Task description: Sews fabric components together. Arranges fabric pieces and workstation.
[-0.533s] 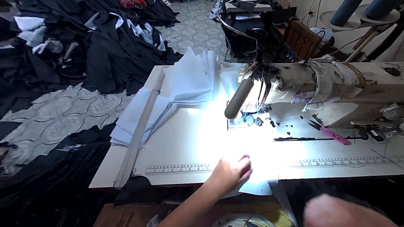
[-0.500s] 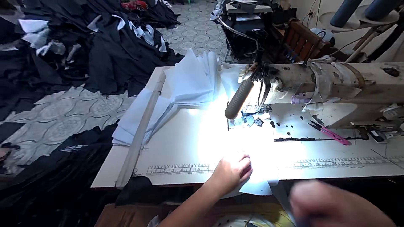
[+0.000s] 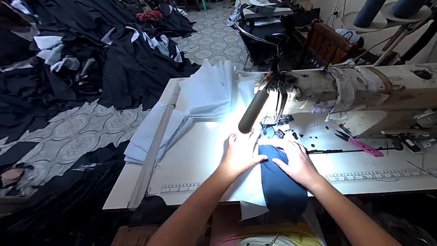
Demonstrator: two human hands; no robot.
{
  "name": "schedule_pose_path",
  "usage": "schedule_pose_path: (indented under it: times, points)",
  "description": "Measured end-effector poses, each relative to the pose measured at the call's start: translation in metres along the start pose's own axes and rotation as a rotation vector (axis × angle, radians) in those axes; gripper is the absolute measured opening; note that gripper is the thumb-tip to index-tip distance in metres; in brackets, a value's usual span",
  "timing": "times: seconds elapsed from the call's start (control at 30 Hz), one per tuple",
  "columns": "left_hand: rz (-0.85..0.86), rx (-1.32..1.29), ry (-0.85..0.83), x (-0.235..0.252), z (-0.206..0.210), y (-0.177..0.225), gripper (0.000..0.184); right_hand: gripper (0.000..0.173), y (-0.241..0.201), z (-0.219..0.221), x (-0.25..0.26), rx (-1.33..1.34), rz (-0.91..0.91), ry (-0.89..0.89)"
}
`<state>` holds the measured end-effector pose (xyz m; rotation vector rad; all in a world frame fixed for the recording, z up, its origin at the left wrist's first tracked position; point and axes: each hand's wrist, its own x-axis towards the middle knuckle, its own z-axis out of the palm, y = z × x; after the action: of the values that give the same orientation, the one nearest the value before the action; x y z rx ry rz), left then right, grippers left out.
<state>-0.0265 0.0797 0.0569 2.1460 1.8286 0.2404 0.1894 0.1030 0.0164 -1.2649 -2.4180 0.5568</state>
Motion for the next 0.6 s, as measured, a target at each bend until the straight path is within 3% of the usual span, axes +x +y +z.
schedule_pose_path:
  times: [0.07,0.13,0.2,0.27,0.43,0.6]
  points:
    - [-0.054,-0.025,-0.198,0.024,-0.007,-0.001,0.066,0.054,0.002,-0.001,0.001,0.025,0.018,0.012]
    - [0.026,-0.157,-0.241,0.034,-0.003,-0.011,0.044,0.060,0.009,0.000,0.000,0.180,0.018,0.096]
    - [0.142,-0.251,-0.217,0.030,0.001,-0.019,0.039,0.076,0.018,-0.004,-0.001,0.453,0.019,0.205]
    - [0.200,-0.285,-0.109,0.016,0.001,-0.020,0.040,0.089,0.025,-0.018,-0.004,0.693,0.067,0.155]
    - [0.231,-0.414,0.125,-0.007,0.002,-0.020,0.031,0.068,0.022,-0.041,-0.009,1.097,0.133,-0.020]
    - [0.200,-0.620,0.158,-0.007,0.009,-0.023,0.026,0.054,0.021,-0.034,-0.003,0.940,0.141,0.158]
